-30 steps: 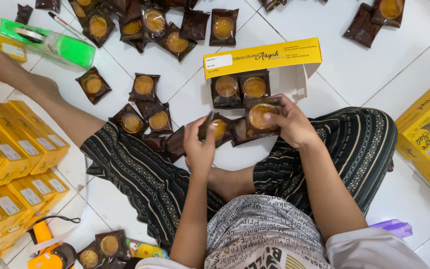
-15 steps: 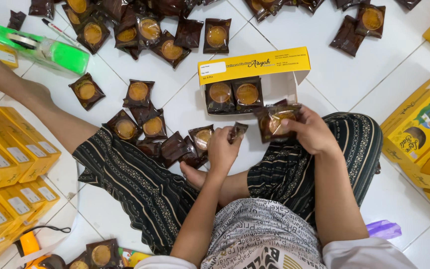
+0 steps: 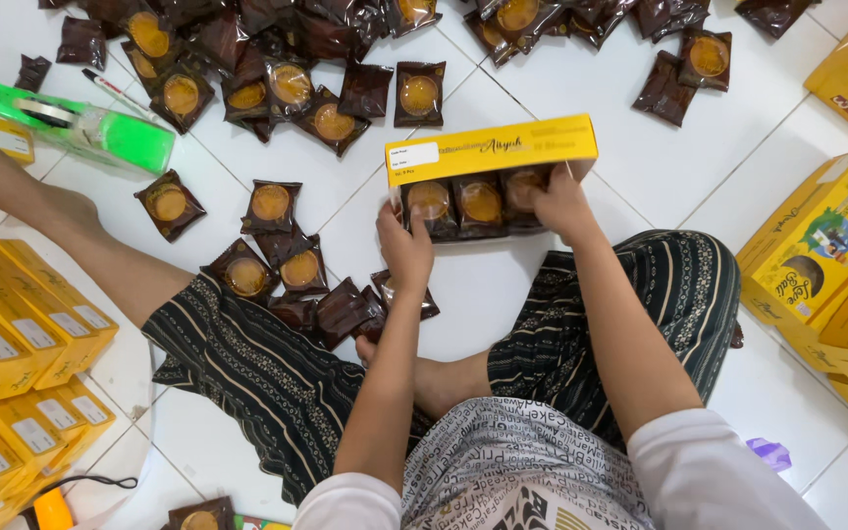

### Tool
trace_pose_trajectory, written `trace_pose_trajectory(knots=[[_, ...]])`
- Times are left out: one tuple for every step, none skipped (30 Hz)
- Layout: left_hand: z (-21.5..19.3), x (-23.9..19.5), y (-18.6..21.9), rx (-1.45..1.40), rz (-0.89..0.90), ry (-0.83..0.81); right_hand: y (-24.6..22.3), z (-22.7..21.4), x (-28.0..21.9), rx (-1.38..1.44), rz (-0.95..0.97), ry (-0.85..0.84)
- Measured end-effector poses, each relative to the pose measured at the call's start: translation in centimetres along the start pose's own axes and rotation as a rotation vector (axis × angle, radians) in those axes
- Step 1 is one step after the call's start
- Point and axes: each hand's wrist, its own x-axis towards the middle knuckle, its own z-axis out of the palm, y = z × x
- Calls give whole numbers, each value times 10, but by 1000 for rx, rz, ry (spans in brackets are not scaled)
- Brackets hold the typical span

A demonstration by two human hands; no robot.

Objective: The person packages individual individually-wrapped pastries from a pile on the floor into cardboard boxes by hand, arranging multiple items inside each box before closing them.

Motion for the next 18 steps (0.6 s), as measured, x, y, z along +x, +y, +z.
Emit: trace_pose_trajectory(knots=[[-2, 1, -5, -3, 5, 2, 1, 6, 0, 0, -4, 4], [-4, 2, -11, 42, 18, 39, 1, 14, 0, 20, 36, 23], [-6, 4, -17, 86, 30, 77, 2, 21, 0, 40, 76, 41], [-8, 3, -20, 86, 35, 80, -13, 24, -14, 42, 72, 43], [-10, 2, -23, 87, 28, 79, -27, 27, -28, -1, -118, 172], [-14, -1, -28, 92, 17, 77, -40, 32, -45, -45, -305, 297], [-16, -2, -33, 94, 17, 79, -29, 46, -45, -42, -306, 296], [-17, -4, -38, 104, 9, 88, -16, 58, -45, -290, -371, 293], [-18, -6, -43, 114, 2, 98, -4, 71, -46, -540, -433, 287], [-22, -9, -41, 117, 0, 96, -1, 73, -45, -539, -430, 285], [-27, -13, -39, 124, 1, 94, 2, 76, -44, -491, -379, 270], [-30, -13, -35, 128, 8, 94, 4, 77, -40, -442, -331, 263], [-43, -12, -9, 127, 13, 95, 1, 70, -44, -440, -333, 267], [-55, -13, 16, 54, 34, 84, -1, 63, -49, -242, -355, 409], [-68, -14, 41, -19, 56, 72, -3, 57, -54, -42, -374, 548], [-76, -11, 48, -22, 59, 72, -4, 46, -44, -43, -377, 552], [-85, -8, 55, -63, 118, -22, -5, 35, -33, 82, -454, 626], [-93, -7, 62, -100, 174, -118, -4, 24, -25, 208, -527, 696]])
